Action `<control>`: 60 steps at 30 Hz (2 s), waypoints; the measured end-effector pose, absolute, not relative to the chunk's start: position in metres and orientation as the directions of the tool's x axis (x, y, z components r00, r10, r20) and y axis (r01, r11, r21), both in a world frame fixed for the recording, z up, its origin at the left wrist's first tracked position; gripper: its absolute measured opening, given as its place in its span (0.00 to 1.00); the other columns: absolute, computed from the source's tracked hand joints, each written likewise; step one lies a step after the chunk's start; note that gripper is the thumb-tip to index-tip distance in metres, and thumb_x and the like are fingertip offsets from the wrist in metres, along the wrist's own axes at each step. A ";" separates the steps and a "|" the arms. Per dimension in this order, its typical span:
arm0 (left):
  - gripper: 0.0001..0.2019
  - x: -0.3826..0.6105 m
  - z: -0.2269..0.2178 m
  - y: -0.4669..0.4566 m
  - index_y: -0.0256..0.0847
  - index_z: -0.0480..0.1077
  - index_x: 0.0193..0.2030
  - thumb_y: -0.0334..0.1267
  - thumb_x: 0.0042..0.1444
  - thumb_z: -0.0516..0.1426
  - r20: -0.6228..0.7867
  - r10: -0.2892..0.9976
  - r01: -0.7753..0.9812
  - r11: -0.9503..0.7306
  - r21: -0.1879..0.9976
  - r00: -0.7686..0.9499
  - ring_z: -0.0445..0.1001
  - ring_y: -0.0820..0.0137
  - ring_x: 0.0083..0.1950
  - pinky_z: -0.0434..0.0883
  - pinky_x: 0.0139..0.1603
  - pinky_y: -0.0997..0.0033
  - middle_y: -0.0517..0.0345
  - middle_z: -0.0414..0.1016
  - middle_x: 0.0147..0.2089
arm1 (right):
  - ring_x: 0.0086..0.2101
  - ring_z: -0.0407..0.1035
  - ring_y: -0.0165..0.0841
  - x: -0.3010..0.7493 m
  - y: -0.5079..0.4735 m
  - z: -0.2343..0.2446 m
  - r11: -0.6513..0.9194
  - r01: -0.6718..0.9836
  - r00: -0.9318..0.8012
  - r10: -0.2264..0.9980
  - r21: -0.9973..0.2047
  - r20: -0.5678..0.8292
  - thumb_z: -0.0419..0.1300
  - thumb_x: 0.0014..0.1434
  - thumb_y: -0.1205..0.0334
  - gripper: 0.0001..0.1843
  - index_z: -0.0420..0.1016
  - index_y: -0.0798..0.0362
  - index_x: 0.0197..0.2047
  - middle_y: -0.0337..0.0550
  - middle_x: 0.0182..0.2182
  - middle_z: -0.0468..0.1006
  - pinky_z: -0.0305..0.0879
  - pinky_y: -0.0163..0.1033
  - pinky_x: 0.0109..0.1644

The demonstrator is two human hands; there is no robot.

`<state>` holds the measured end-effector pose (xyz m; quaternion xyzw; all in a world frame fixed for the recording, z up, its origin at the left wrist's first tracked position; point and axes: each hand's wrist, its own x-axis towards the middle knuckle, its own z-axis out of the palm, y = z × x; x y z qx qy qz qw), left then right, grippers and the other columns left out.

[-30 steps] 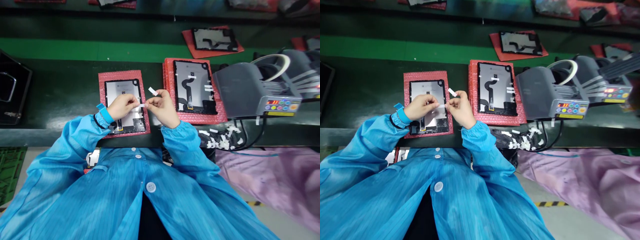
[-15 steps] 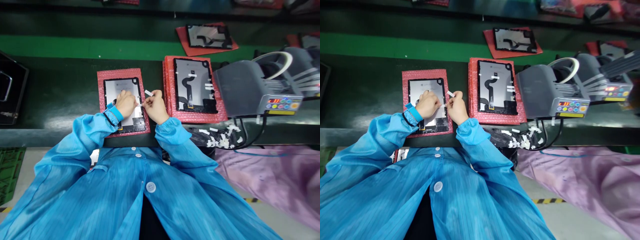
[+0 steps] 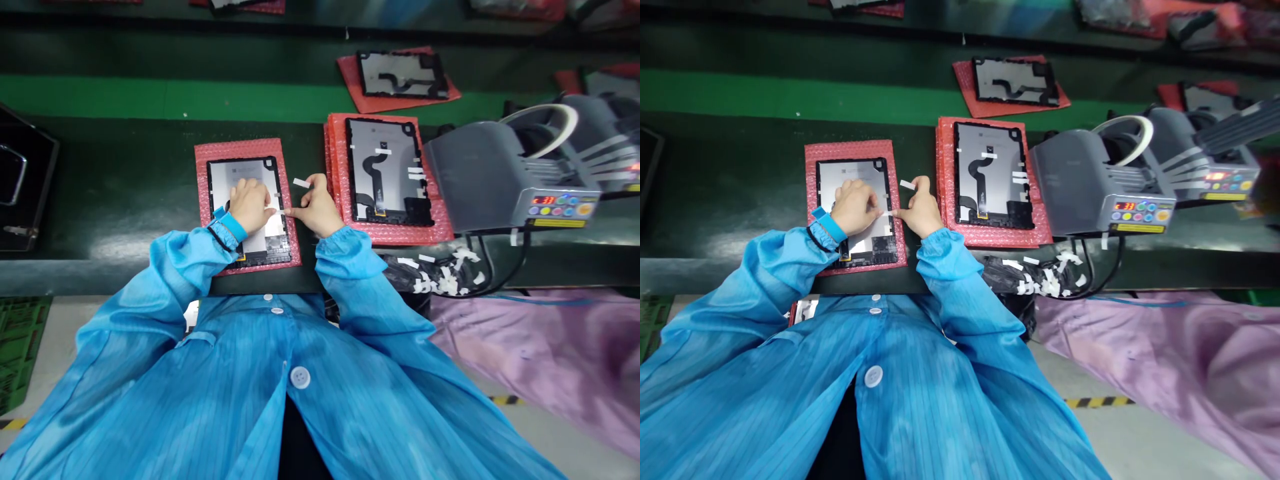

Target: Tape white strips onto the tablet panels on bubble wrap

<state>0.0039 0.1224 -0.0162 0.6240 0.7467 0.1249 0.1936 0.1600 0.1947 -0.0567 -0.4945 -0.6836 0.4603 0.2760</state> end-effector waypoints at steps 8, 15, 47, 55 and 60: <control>0.08 -0.023 -0.019 0.135 0.39 0.74 0.38 0.39 0.61 0.56 0.051 0.998 0.759 0.001 0.651 -0.046 0.69 0.65 0.44 0.63 0.56 0.61 0.55 0.74 0.39 | 0.27 0.60 0.25 0.163 0.184 -0.033 0.093 0.274 -0.576 0.813 -0.957 -0.086 0.62 0.55 0.66 0.09 0.63 0.51 0.34 0.30 0.24 0.63 0.57 0.33 0.34; 0.08 -0.021 -0.025 0.137 0.39 0.73 0.33 0.36 0.61 0.56 -0.007 1.000 0.762 0.017 0.648 -0.016 0.67 0.66 0.40 0.64 0.48 0.63 0.55 0.73 0.36 | 0.29 0.63 0.28 0.159 0.182 -0.024 0.060 0.314 -0.540 0.832 -0.947 -0.126 0.64 0.56 0.66 0.05 0.71 0.54 0.33 0.35 0.26 0.70 0.60 0.35 0.38; 0.09 0.004 -0.012 0.122 0.37 0.73 0.48 0.34 0.63 0.57 -0.077 0.989 0.915 0.147 0.376 -0.128 0.64 0.51 0.61 0.60 0.60 0.51 0.45 0.72 0.52 | 0.45 0.65 0.42 0.157 0.158 -0.032 0.472 0.753 -0.481 0.870 -0.459 0.104 0.49 0.60 0.74 0.20 0.79 0.60 0.49 0.55 0.44 0.75 0.60 0.50 0.56; 0.06 0.002 -0.011 0.121 0.38 0.77 0.41 0.35 0.61 0.58 -0.117 0.991 0.927 0.108 0.358 -0.070 0.64 0.49 0.61 0.60 0.60 0.48 0.45 0.73 0.51 | 0.49 0.63 0.46 0.157 0.140 -0.032 0.551 0.761 -0.598 0.801 -0.341 -0.041 0.44 0.60 0.76 0.29 0.72 0.63 0.60 0.61 0.52 0.71 0.62 0.50 0.54; 0.14 -0.047 0.003 0.082 0.35 0.76 0.50 0.40 0.61 0.56 -0.052 0.916 0.889 0.399 0.226 -0.398 0.66 0.46 0.60 0.65 0.58 0.49 0.38 0.73 0.53 | 0.52 0.67 0.45 0.146 0.167 -0.016 0.306 0.867 -0.376 0.919 -0.394 -0.116 0.48 0.65 0.68 0.21 0.74 0.66 0.55 0.62 0.50 0.73 0.61 0.46 0.59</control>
